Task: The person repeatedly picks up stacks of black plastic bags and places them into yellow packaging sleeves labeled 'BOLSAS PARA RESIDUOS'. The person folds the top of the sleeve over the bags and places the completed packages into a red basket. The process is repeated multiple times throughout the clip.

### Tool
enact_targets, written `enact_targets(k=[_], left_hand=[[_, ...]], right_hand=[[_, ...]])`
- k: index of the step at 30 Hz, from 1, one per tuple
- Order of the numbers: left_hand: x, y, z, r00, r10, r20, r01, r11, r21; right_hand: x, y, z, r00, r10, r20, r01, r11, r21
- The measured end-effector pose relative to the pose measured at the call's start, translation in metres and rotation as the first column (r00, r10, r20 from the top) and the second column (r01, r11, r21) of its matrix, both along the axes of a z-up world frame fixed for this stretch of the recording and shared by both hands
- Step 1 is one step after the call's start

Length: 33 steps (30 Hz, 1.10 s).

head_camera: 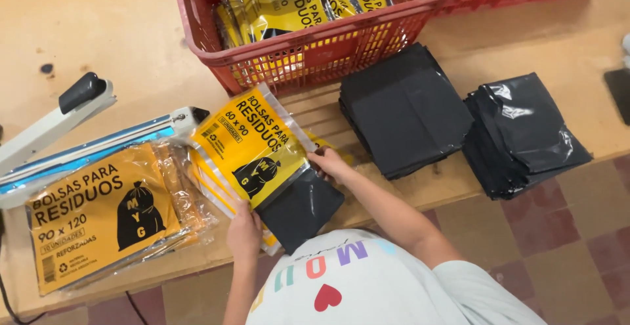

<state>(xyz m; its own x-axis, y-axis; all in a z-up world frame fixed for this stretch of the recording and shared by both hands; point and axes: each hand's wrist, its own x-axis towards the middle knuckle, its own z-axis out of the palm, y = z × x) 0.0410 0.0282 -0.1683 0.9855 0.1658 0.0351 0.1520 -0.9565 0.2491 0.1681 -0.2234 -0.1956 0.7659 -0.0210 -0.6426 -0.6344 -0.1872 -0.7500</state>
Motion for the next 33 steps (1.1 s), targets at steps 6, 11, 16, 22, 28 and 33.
enact_targets(k=[6, 11, 16, 22, 28, 33], left_hand=[[-0.007, 0.001, 0.007, 0.991, 0.059, -0.122, -0.081, 0.981, -0.178], [-0.007, 0.003, -0.007, 0.983, 0.074, -0.167, -0.116, 0.958, -0.263], [-0.009, 0.003, 0.004, 0.98, 0.066, -0.19, -0.121, 0.948, -0.294], [-0.017, 0.006, 0.008, 0.973, 0.077, -0.22, -0.145, 0.939, -0.313], [-0.026, -0.012, 0.074, 0.852, 0.093, -0.516, -0.362, 0.816, -0.45], [-0.035, -0.019, 0.087, 0.812, 0.073, -0.579, -0.388, 0.809, -0.442]], right_hand=[[0.001, 0.006, 0.004, 0.969, 0.002, -0.248, 0.08, 0.943, 0.322], [0.006, 0.012, 0.002, 0.971, -0.047, -0.233, 0.12, 0.942, 0.314], [0.013, 0.015, -0.007, 0.99, -0.007, -0.14, 0.038, 0.975, 0.218], [0.013, 0.001, -0.066, 0.971, 0.044, 0.233, -0.046, 0.999, 0.006], [-0.017, -0.006, 0.04, 0.987, 0.155, 0.049, -0.157, 0.986, 0.054], [-0.022, -0.002, 0.072, 0.987, 0.07, -0.145, -0.072, 0.997, -0.007]])
